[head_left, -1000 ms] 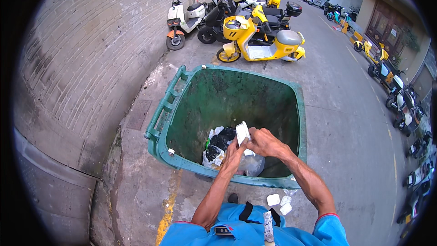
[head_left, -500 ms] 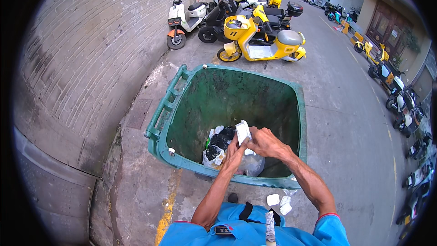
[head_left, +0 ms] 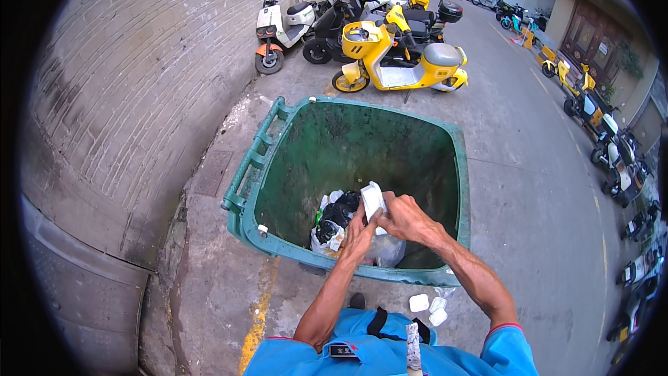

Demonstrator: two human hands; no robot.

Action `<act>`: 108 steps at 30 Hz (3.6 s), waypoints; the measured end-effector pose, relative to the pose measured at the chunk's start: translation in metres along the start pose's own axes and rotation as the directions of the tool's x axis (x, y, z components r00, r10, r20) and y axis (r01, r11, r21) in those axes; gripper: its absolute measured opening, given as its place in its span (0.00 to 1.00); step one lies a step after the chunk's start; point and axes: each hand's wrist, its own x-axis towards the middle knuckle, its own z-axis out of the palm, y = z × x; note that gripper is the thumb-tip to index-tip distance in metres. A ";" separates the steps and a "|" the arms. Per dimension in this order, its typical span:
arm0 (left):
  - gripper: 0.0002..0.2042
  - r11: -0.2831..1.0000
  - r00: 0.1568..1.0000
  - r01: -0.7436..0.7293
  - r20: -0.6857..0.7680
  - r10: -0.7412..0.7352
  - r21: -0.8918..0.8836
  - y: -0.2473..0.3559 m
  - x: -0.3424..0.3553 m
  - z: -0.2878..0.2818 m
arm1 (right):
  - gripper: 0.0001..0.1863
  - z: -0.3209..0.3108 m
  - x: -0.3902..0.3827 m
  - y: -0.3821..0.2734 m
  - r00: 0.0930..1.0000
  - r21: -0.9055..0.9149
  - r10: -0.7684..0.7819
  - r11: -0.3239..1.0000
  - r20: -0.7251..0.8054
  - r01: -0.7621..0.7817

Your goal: The person removes plastic food containers from a trash bag inside a green bin, opens them by hand to empty leftover food scraps into the bin, and handles the containers one at a time.

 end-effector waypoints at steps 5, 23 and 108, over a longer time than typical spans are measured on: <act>0.33 0.999 0.999 -0.036 -0.032 0.036 -0.018 -0.001 0.001 -0.002 | 0.17 0.001 0.002 0.006 0.996 -0.035 0.010 0.999 -0.085 -0.013; 0.28 0.996 0.993 0.084 0.078 -0.086 0.038 0.028 0.015 -0.011 | 0.15 0.019 0.006 0.043 0.967 -0.092 0.015 0.995 -0.255 -0.039; 0.35 0.842 0.883 0.345 0.448 -0.140 -0.416 0.065 -0.050 0.060 | 0.15 -0.002 -0.363 0.134 0.095 0.927 0.926 0.371 -0.366 -0.044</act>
